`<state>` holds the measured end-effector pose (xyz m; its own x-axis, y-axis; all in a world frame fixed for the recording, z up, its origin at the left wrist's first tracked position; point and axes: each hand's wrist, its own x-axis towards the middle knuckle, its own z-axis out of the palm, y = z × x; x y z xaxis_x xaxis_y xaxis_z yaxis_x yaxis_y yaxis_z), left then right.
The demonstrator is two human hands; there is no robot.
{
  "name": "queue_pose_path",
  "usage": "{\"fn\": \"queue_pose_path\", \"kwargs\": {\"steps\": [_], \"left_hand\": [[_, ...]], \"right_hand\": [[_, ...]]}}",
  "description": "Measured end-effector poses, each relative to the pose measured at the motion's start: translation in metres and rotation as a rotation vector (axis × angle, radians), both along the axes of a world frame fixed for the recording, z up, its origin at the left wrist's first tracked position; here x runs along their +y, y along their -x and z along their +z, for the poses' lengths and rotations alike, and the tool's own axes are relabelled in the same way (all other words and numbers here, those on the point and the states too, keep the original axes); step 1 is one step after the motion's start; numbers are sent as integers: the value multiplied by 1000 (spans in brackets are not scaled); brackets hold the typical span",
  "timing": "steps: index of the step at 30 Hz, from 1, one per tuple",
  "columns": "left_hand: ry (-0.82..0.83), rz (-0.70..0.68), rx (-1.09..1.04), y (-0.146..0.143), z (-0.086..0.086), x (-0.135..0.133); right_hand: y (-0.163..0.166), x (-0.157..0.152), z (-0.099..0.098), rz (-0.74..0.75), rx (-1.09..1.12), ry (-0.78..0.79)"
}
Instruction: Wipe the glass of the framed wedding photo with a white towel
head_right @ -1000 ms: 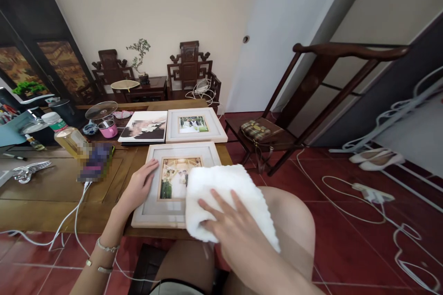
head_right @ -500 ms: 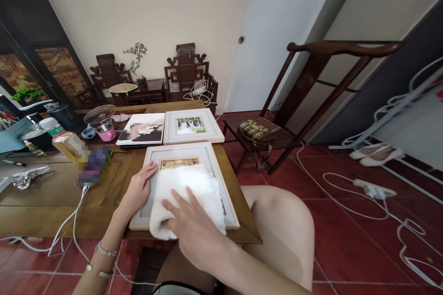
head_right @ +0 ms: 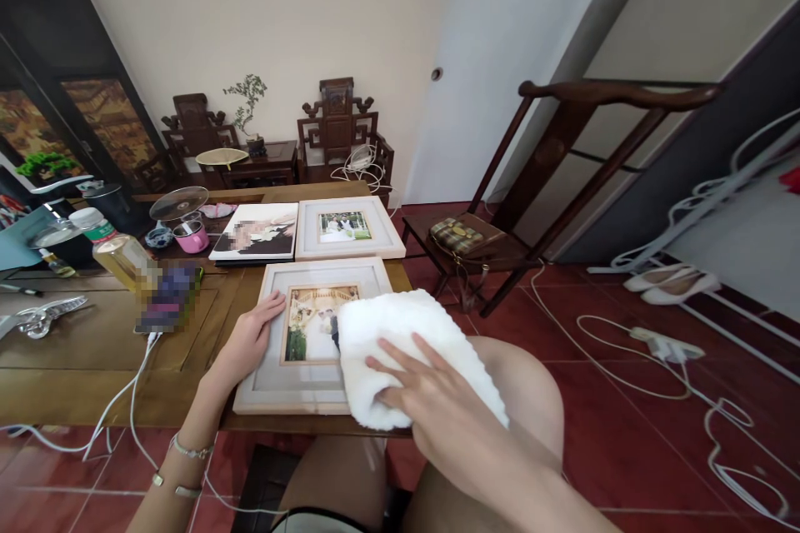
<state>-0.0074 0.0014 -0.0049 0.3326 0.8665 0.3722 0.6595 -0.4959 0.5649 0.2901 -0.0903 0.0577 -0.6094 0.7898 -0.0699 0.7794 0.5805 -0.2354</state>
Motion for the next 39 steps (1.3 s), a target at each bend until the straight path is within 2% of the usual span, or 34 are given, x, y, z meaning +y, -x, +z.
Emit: {"fn": "queue_pose_path", "kwargs": {"steps": [4,9,13,16,18,20,24,28,31,34,37,39], "left_hand": [[-1,-2,32,-1,3,-1],[-14,-3,31,-1,1,-2],[-26,0,5,0,-2,-1],[-18,7,14,-1,-1,-1],[-14,15,12,-2,-1,-1],[-16,24,-3,-2,-1,-1],[-44,33,-17,-3,-4,0],[-58,42,-9,-3,-6,1],[-47,44,4,-3,-5,1],[-36,40,13,-4,-3,0],[-19,35,23,-4,-1,-1],[-13,27,32,-3,0,-1]], "right_hand": [[-8,25,-2,-15,-27,-93],[2,85,-3,-29,-86,-250],[7,130,11,-138,-101,-371],[7,145,13,-227,-58,-487],[7,142,7,-189,-66,-495],[9,128,-3,-112,-97,-440],[12,71,-11,-55,-104,-284],[5,2,1,-3,-74,-110],[-5,-20,18,0,-55,24],[-5,1,33,-110,8,29],[17,53,36,-237,91,-160],[42,90,30,-223,114,-314]]}}
